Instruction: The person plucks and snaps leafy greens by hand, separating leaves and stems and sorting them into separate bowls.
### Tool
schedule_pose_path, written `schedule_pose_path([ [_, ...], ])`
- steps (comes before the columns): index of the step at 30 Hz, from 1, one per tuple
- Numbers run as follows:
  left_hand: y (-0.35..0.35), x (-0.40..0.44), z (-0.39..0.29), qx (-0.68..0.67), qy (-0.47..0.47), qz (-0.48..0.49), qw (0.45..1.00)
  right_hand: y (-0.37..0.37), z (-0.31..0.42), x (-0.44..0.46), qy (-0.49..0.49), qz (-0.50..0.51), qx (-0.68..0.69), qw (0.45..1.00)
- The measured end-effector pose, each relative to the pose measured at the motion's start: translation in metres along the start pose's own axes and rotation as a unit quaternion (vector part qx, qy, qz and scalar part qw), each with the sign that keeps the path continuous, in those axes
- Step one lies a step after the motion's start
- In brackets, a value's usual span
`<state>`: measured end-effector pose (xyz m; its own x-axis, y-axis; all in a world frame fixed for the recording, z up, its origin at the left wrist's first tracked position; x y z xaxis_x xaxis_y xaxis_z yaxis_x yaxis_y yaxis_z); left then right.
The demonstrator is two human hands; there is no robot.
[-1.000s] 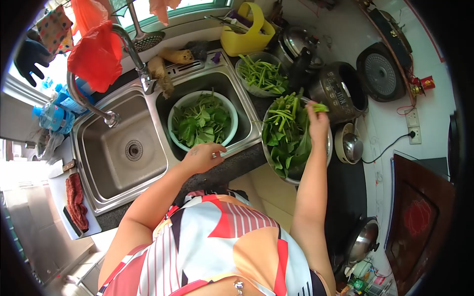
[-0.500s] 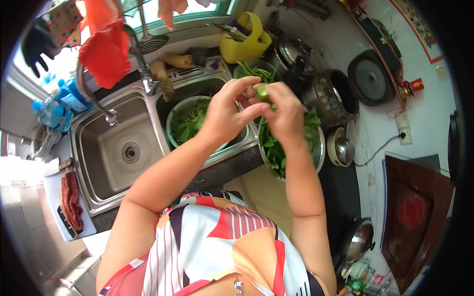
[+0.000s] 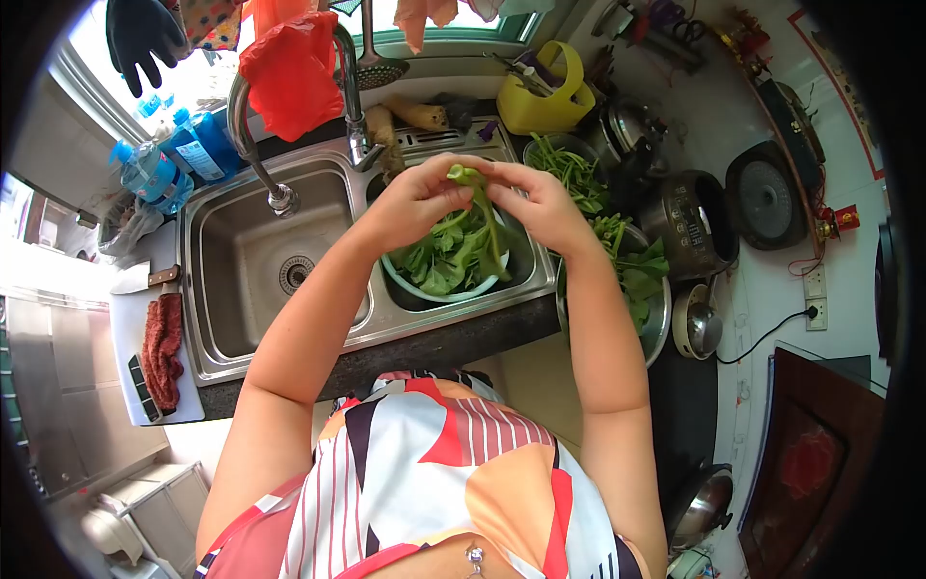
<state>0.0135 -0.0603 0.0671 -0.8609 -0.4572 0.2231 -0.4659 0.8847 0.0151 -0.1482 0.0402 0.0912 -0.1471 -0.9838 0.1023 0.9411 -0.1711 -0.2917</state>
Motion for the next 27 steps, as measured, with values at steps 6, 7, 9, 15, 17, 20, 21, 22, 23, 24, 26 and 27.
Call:
schedule_pose_path([
  [6, -0.017, -0.003, -0.006, 0.027, -0.064, -0.011, 0.998, 0.021, 0.007, 0.011, -0.057, -0.033, -0.153, 0.986],
  [7, -0.018, -0.003, -0.005, 0.033, -0.050, -0.024, 0.998, 0.022, 0.012, 0.012, -0.066, -0.028, -0.179, 0.981],
  [9, -0.018, 0.000, -0.003, 0.043, -0.018, -0.046, 0.998, 0.029, 0.017, 0.014, -0.085, -0.043, -0.216, 0.972],
  [15, -0.016, -0.014, 0.003, 0.233, -0.096, -0.033, 0.967, 0.054, -0.019, 0.009, -0.215, -0.140, -0.363, 0.896],
  [17, -0.017, -0.023, 0.013, 0.262, -0.098, -0.021, 0.960, 0.062, -0.028, 0.002, -0.238, -0.137, -0.327, 0.905],
  [20, -0.014, -0.028, 0.021, 0.296, -0.079, -0.030, 0.951, 0.075, -0.051, 0.003, -0.195, -0.204, -0.163, 0.945],
  [21, -0.012, -0.028, 0.023, 0.271, -0.074, -0.043, 0.959, 0.079, -0.056, 0.005, -0.130, -0.194, -0.051, 0.971],
  [22, -0.011, -0.028, 0.024, 0.247, -0.069, -0.057, 0.965, 0.082, -0.061, 0.006, -0.064, -0.179, 0.062, 0.980],
  [23, -0.011, -0.029, 0.027, 0.225, -0.068, -0.057, 0.970, 0.083, -0.066, 0.006, 0.003, -0.161, 0.174, 0.971],
  [24, -0.013, -0.030, 0.032, 0.202, -0.065, -0.056, 0.976, 0.074, -0.069, 0.007, 0.051, -0.171, 0.275, 0.945],
  [26, -0.009, -0.030, 0.034, 0.157, -0.073, -0.075, 0.982, 0.045, -0.077, 0.008, 0.106, -0.213, 0.347, 0.907],
  [27, -0.008, -0.029, 0.036, 0.155, -0.078, -0.087, 0.981, 0.032, -0.073, 0.002, 0.132, -0.221, 0.379, 0.889],
])
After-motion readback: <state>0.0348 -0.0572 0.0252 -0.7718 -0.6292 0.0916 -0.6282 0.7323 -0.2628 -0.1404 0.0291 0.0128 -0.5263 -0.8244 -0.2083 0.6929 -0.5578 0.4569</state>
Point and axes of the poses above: each hand's wrist, its own x-axis towards the middle knuckle, its own y-axis out of the palm, z = x × y, the point moved 1 cm from there along x, towards the middle knuckle, and after that the axes turned 5 degrees about x, right-handed, at the moved point
